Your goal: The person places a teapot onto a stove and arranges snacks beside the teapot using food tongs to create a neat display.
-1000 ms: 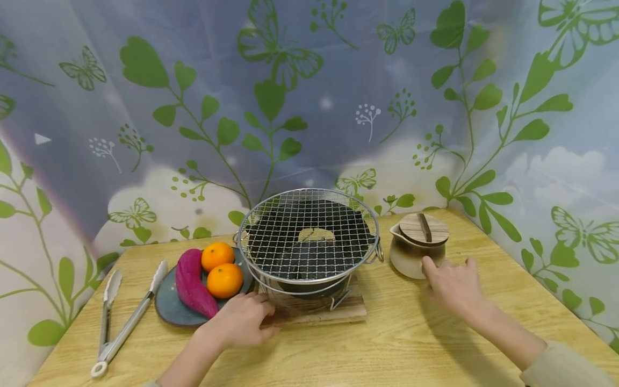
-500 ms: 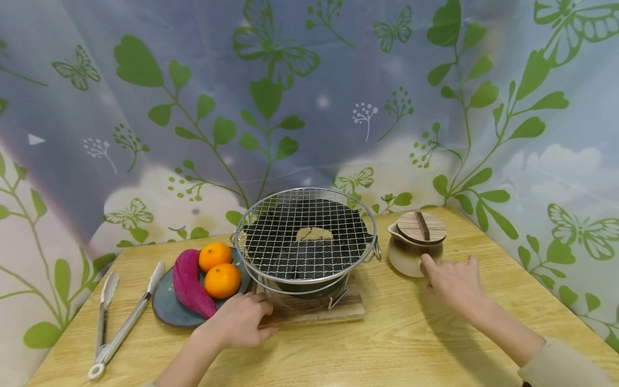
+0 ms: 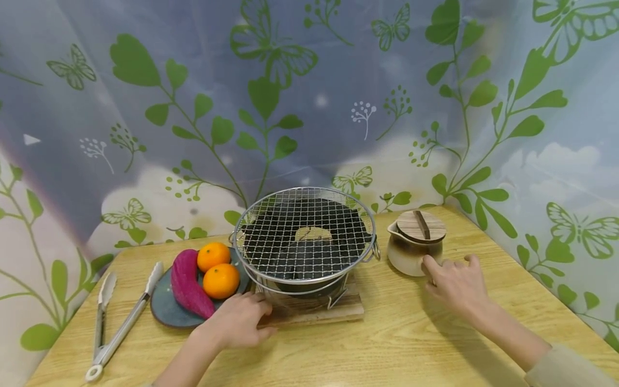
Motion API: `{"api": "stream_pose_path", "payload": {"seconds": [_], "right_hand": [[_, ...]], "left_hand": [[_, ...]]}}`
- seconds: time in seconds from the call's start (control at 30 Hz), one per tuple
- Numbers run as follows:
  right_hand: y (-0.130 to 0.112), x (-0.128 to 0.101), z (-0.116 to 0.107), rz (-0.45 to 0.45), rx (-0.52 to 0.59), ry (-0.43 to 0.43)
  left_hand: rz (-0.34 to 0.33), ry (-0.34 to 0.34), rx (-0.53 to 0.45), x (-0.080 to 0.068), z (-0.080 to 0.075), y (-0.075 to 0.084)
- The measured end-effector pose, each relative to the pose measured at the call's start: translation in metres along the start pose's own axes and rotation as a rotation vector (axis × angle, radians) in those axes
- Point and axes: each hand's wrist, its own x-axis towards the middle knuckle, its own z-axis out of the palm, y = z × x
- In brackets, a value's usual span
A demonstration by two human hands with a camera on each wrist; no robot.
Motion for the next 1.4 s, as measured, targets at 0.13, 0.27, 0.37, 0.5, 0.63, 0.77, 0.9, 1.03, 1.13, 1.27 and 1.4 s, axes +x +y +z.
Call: {"api": "stream_pose_path", "payload": {"seconds": [0.13,0.27,0.37,0.5,0.63,0.77,0.9,1.03,1.13,1.27,1.4], "right_hand": [[0.003,0.000,0.004,-0.049,-0.005,0.126],[0.003,0.000,0.004,-0.034,0.007,0.106],[0.004,-0.002,0.005,-0.029,0.027,0.109],[0.007,-0.004,0.005,-0.037,0.044,0.136],[0.008,-0.006,0.002,0.006,0.060,0.064],[0.006,-0.007,-0.003,0.058,0.088,-0.014],[0.006,-0.007,-0.005,0.074,0.099,-0.047],[0.005,-0.008,-0.006,0.078,0.101,-0.065],[0.006,-0.008,-0.008,0.077,0.106,-0.074],[0.008,-0.006,-0.012,0.064,0.112,-0.045],[0.012,0.000,-0.018,0.057,0.116,0.016]], "left_hand": [[-0.010,-0.005,-0.006,0.000,-0.001,-0.001],[-0.015,-0.019,-0.008,0.000,-0.001,-0.001],[-0.013,-0.026,-0.008,0.000,0.000,-0.001],[-0.013,-0.024,-0.006,0.000,-0.001,-0.001],[-0.011,-0.022,-0.004,0.001,-0.001,-0.002],[-0.007,-0.021,-0.001,0.000,-0.001,-0.003],[-0.004,-0.018,-0.003,0.000,-0.001,-0.002],[-0.005,-0.021,-0.006,-0.001,-0.001,-0.001],[-0.008,-0.030,-0.008,-0.001,-0.001,-0.001],[-0.007,-0.036,-0.009,0.000,0.000,-0.001],[-0.009,-0.033,-0.005,0.000,0.000,-0.002]]}}
